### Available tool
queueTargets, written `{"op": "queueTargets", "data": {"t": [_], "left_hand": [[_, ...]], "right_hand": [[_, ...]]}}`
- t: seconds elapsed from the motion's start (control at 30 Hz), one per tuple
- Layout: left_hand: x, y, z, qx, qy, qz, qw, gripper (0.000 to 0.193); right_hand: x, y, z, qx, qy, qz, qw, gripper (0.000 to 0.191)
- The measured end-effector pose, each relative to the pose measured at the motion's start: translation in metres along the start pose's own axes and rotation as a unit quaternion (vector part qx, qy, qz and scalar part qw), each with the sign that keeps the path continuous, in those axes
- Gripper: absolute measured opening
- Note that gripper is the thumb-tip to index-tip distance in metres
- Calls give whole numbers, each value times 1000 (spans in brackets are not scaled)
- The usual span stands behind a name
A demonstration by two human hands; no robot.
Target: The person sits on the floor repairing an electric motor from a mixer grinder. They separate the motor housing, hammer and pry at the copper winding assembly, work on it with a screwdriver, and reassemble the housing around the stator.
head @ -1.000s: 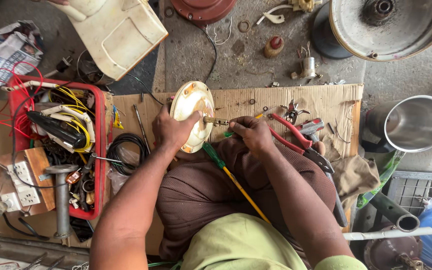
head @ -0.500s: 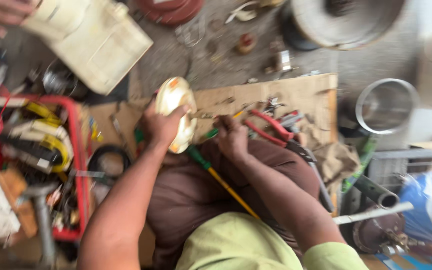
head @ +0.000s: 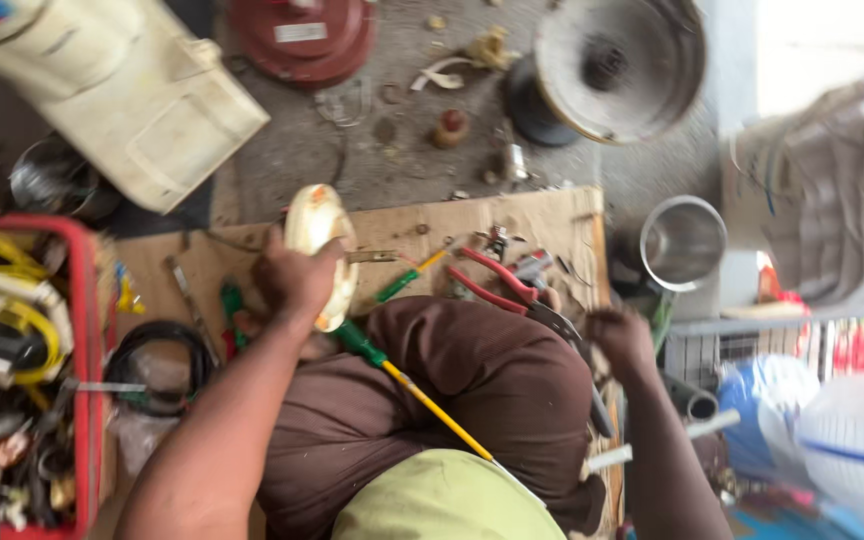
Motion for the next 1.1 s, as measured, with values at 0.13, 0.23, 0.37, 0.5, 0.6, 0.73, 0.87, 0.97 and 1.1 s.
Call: {"op": "queueTargets", "data": {"t": [0.13,0.23,0.37,0.5,0.6,0.73,0.87,0.97,1.1], "left_hand": [[-3,6,-4,-14,-24,-2,1000,68],[-7,7,-9,-42,-52,-34,997,66],[-18,11,-13,-38,-49,-50,997,67],[-30,14,-15,-33,-43,-55,997,69],[-34,12,-15,-45,-54,-72,995,68],[-39,9,-15,-37,-54,-83,994,66],[-45,9,-13,-63,-55,-113,990,64],[-49,11,-9,-68,-55,-118,989,65],[-48,14,-9,-65,-48,-113,990,68]], "right_hand": [[34,-6,53,-38,-63,-70,995,28],[46,-2,60,-84,-137,13,987,27],[41,-5,41,-70,-152,-2,986,39],[21,-21,-1,30,-87,-101,991,47],[8,-31,-27,70,-70,-126,987,45],[-6,-41,-42,53,-66,-78,993,51],[-26,-56,-45,49,-116,-15,992,48],[-47,-72,-47,58,-102,4,993,42],[-62,-97,-57,-5,136,-85,987,39]]}}
Point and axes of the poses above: each hand's wrist, its own y-axis towards the middle knuckle, its own x-axis out of the palm, z = x × y, the point moved 2 cm from there along y, towards the middle knuckle, and after that the axes turned 12 degrees about -z, right-handed, at the moved point
